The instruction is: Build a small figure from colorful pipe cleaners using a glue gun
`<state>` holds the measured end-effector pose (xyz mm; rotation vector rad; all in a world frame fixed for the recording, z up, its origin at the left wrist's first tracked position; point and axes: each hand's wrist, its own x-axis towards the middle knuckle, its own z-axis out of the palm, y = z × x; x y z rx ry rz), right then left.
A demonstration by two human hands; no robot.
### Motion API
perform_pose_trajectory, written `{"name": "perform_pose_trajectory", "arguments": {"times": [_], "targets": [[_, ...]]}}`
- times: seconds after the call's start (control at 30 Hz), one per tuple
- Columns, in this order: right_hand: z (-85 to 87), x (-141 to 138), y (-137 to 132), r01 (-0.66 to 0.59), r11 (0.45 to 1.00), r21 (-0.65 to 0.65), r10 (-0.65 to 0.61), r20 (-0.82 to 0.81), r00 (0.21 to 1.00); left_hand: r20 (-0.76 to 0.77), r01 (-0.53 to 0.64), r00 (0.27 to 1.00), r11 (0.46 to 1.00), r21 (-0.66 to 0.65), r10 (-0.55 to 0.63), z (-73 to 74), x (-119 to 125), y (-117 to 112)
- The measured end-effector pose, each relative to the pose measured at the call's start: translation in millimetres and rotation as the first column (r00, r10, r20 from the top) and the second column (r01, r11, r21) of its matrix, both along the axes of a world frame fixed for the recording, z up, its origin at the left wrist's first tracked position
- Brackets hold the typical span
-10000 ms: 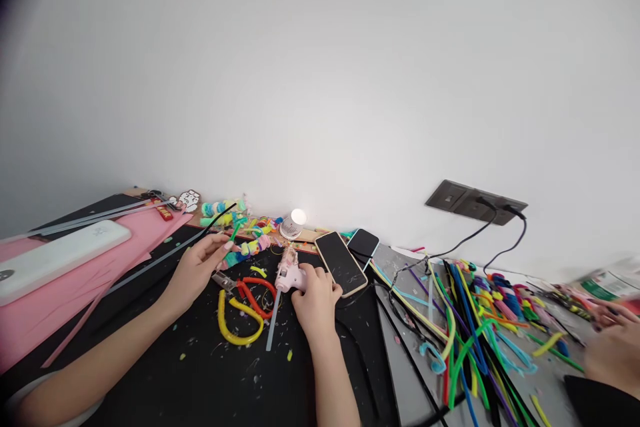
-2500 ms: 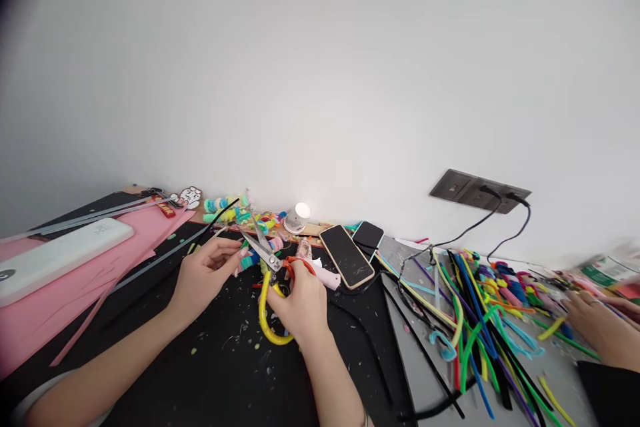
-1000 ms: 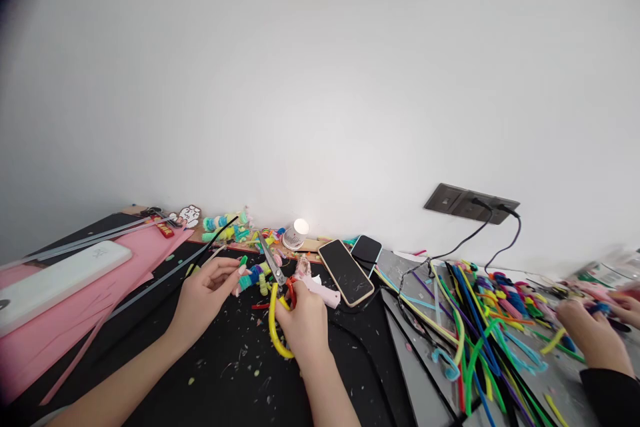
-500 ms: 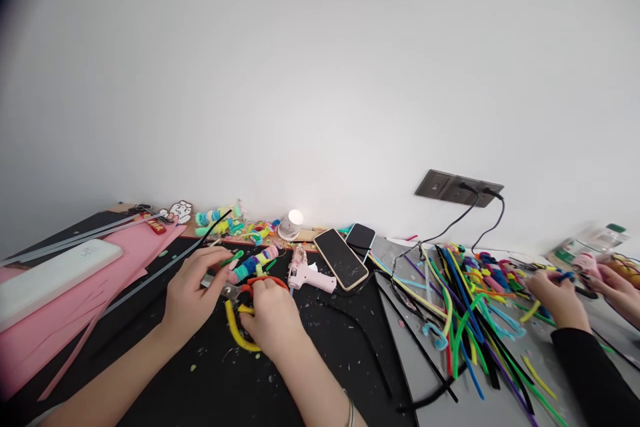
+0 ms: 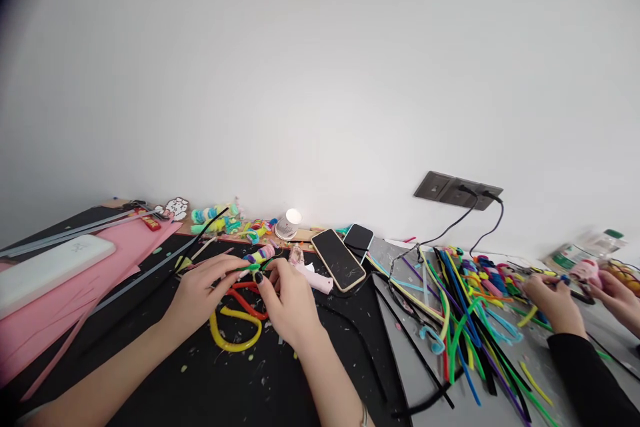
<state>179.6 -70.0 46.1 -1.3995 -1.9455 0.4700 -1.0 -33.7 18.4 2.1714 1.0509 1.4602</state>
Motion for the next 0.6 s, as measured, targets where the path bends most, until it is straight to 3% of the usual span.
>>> {"name": "perform_pose_trajectory", "arguments": {"times": [0.13,0.27,0.47,0.6], "targets": [[-10.3,3,6,-0.061,0.998,-0.006,0.061,-0.046,0.997,0.024,0.100,0.995,0.978,-0.181,-0.098,-2.3,4,1],[-24.0,0,10,-0.011,1.000,0.022,0.013,-0.102,0.995,0.061,0.162,0.987,0.930,-0.330,-0.150,-4.2,5,2],[-30.3,4,7,-0.038,0.999,0.013,0.039,-0.122,0.992,0.028,0.193,0.980,0.895,-0.402,-0.199,-4.1,3,3],[-32.7,5,8,0.004,0.999,0.046,0.002,-0.136,0.991,0.107,0.230,0.973,0.848,-0.478,-0.204,-5.8,4,6]]}}
